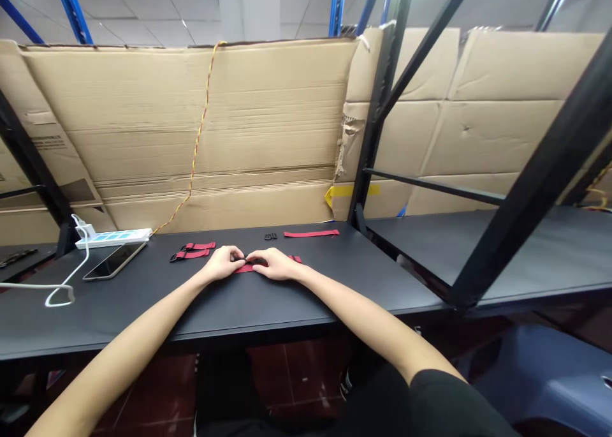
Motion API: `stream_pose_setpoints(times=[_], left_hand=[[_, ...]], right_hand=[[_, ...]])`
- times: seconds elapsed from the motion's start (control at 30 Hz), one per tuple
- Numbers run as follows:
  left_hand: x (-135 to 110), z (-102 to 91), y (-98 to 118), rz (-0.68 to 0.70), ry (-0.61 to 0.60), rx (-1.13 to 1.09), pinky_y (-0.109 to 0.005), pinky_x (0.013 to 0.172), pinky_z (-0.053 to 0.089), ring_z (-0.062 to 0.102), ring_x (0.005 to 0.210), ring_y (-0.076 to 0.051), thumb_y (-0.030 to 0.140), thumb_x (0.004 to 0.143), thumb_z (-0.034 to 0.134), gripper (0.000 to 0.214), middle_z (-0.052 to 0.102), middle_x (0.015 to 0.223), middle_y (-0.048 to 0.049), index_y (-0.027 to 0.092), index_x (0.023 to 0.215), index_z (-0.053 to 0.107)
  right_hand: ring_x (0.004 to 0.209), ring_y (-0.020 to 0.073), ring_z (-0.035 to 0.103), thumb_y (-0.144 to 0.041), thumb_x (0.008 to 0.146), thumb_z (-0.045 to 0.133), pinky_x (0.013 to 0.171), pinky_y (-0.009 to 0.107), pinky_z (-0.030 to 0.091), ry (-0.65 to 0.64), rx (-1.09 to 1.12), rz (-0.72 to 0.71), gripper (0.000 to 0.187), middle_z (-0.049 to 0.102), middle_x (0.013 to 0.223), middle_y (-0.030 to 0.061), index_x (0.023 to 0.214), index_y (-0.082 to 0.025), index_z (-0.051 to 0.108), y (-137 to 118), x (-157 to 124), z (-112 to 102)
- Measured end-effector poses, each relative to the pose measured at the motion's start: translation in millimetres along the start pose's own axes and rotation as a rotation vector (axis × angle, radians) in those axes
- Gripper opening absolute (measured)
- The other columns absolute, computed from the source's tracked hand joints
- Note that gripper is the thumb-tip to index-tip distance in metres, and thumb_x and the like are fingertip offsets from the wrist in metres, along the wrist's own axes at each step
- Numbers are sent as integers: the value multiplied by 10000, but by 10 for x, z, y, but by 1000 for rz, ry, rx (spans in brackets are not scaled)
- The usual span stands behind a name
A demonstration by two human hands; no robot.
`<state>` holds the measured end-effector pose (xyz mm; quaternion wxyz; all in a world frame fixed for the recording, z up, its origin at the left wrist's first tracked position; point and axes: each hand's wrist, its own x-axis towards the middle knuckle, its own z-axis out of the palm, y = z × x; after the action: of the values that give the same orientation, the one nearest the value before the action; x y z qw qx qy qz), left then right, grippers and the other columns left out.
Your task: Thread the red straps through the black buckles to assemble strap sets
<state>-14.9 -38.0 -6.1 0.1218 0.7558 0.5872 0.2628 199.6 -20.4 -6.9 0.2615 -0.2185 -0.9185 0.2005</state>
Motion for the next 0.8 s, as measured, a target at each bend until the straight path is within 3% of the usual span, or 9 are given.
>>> stream_pose_setpoints(times=[0.17, 0.33, 0.43, 0.63, 0.8], left_hand=[[-6, -6, 14, -14, 44, -25, -271, 716, 494, 654, 837, -214, 352, 707, 671, 343, 713, 909, -78, 160, 991, 687], [2, -21, -6, 23, -9, -46, -282, 701, 501, 658, 833, -228, 398, 700, 671, 301, 716, 876, -79, 172, 896, 703], [16, -19, -32, -9, 19, -95, -285, 692, 508, 659, 809, -217, 367, 649, 715, 329, 712, 906, -85, 162, 904, 682], [70, 25, -107, -15, 9, -312, -266, 634, 513, 657, 649, -159, 241, 647, 691, 280, 698, 718, -19, 160, 905, 617], [94, 4, -138, -9, 64, -346, -278, 654, 515, 651, 641, -163, 290, 643, 705, 385, 688, 692, -13, 146, 993, 636]], right_hand=[[1022, 212, 638, -201, 836, 553, 934, 342, 450, 11, -9, -12, 362, 681, 1155, 43, 1186, -231, 638, 13, 1, 10], [996, 206, 646, -197, 843, 544, 914, 331, 458, -4, 15, -11, 346, 692, 1128, 36, 1170, -235, 651, -2, -8, -2], [989, 205, 647, -194, 835, 557, 915, 331, 458, 7, 43, -15, 336, 698, 1109, 35, 1152, -231, 660, -16, -10, -12], [920, 196, 649, -216, 816, 606, 869, 330, 480, 37, 91, 8, 260, 711, 1009, 46, 1065, -210, 679, 15, 14, 23], [835, 179, 623, -198, 793, 622, 802, 321, 492, 28, 41, 60, 318, 682, 958, 72, 1108, -177, 657, 117, 38, -6]])
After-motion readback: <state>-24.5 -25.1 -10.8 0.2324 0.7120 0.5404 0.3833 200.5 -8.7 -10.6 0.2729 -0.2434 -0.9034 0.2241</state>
